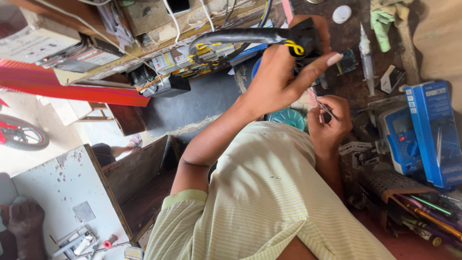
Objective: The person handles mobile phones at a cluttered repair bench, then picks up a small circuit board and solders it, holding a soldering iron in one hand and a thin tool in the other while working on the board. At the end they set the iron down and reach across the bench.
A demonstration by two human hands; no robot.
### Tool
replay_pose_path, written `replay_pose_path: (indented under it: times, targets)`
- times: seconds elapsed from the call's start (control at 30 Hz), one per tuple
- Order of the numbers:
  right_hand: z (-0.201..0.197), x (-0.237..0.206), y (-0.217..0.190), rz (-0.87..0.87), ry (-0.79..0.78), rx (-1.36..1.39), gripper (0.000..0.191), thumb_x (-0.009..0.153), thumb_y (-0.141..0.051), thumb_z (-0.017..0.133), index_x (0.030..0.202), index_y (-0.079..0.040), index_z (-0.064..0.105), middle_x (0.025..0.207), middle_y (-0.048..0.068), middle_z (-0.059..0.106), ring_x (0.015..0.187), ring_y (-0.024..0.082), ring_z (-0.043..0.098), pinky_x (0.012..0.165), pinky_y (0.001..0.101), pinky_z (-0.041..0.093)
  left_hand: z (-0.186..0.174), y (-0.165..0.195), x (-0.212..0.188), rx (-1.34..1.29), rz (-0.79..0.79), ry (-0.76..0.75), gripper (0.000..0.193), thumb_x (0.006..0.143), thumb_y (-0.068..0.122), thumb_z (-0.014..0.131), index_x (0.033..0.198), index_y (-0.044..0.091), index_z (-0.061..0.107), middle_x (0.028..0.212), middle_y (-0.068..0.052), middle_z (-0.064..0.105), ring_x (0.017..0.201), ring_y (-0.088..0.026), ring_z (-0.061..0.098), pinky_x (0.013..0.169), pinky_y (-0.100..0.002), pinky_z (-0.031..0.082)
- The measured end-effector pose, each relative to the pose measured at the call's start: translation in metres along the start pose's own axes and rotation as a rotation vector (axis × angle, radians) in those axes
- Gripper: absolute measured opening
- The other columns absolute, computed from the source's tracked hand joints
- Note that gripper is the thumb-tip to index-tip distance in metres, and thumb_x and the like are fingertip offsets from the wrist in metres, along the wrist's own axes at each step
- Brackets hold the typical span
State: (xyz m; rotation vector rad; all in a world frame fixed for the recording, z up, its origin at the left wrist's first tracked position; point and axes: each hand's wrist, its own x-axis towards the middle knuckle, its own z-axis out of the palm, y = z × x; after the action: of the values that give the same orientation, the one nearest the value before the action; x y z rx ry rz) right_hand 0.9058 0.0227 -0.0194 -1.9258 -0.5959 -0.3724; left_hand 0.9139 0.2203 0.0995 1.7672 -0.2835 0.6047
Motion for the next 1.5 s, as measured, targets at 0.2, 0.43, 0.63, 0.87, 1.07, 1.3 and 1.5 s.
replay_pose_path:
  times: [0.2, 0.43, 0.63, 0.87, 1.07, 1.3, 1.5]
  targets:
    - [-0.0008, -0.0013, 0.0076, 0.013, 0.004, -0.009, 0.028, 0.09, 0.015, 0.067, 0.114, 0.0, 0.064, 0.107, 0.012, 0.065, 0.081, 0.019, 0.06, 0.076, 0.0303, 0.051, 0.0039, -0.0058, 0.0004, -0.035, -0.008, -0.008, 0.033, 0.107, 0.01, 0.077, 0.128, 0.005, 0.052, 0.11, -0.002, 0.062, 0.085, -0.015, 0.066, 0.08, -0.026, 0.056]
    - [-0.0011, -0.0008, 0.0077, 0.03, 0.015, 0.003, 0.028, 0.09, 0.015, 0.066, 0.113, 0.0, 0.064, 0.106, 0.011, 0.064, 0.082, 0.018, 0.06, 0.076, 0.0304, 0.051, 0.0032, -0.0036, 0.0024, -0.025, 0.027, 0.0, 0.029, 0.107, 0.009, 0.076, 0.125, 0.005, 0.054, 0.113, -0.004, 0.059, 0.086, -0.016, 0.066, 0.079, -0.027, 0.055]
    - [-0.0016, 0.0028, 0.0052, -0.052, 0.022, -0.026, 0.031, 0.088, 0.017, 0.066, 0.114, -0.001, 0.062, 0.106, 0.011, 0.065, 0.085, 0.02, 0.061, 0.076, 0.0304, 0.051, 0.0007, 0.0015, 0.0037, -0.023, -0.001, -0.011, 0.024, 0.106, 0.007, 0.075, 0.12, 0.004, 0.057, 0.112, -0.005, 0.059, 0.084, -0.016, 0.066, 0.078, -0.027, 0.055]
    - [-0.0003, 0.0047, 0.0023, -0.014, 0.027, 0.008, 0.031, 0.088, 0.017, 0.067, 0.113, -0.001, 0.063, 0.106, 0.011, 0.064, 0.083, 0.019, 0.06, 0.076, 0.0306, 0.052, -0.0011, 0.0037, 0.006, -0.01, -0.001, -0.015, 0.021, 0.106, 0.008, 0.075, 0.119, 0.004, 0.057, 0.11, -0.004, 0.058, 0.085, -0.016, 0.064, 0.078, -0.027, 0.055]
    - [-0.001, 0.0051, 0.0021, -0.01, 0.014, 0.02, 0.032, 0.087, 0.018, 0.066, 0.113, 0.0, 0.063, 0.105, 0.011, 0.064, 0.082, 0.018, 0.06, 0.077, 0.0307, 0.052, -0.001, 0.0029, 0.0062, -0.012, 0.003, -0.011, 0.019, 0.106, 0.007, 0.075, 0.115, 0.004, 0.058, 0.111, -0.004, 0.058, 0.086, -0.016, 0.064, 0.079, -0.027, 0.055]
    - [-0.0006, 0.0052, 0.0023, -0.016, 0.011, 0.025, 0.032, 0.087, 0.018, 0.065, 0.114, 0.0, 0.063, 0.106, 0.012, 0.063, 0.084, 0.019, 0.063, 0.077, 0.0305, 0.053, -0.0002, 0.0031, 0.006, -0.021, -0.003, -0.011, 0.022, 0.106, 0.007, 0.075, 0.119, 0.005, 0.057, 0.11, -0.004, 0.058, 0.085, -0.014, 0.064, 0.078, -0.026, 0.055]
    - [-0.0007, 0.0049, 0.0022, -0.02, 0.011, 0.009, 0.032, 0.087, 0.017, 0.067, 0.113, -0.001, 0.063, 0.106, 0.011, 0.064, 0.083, 0.019, 0.06, 0.077, 0.0308, 0.052, -0.0005, 0.0038, 0.0063, -0.019, -0.01, -0.016, 0.022, 0.106, 0.007, 0.075, 0.119, 0.005, 0.057, 0.11, -0.004, 0.058, 0.084, -0.014, 0.064, 0.078, -0.026, 0.055]
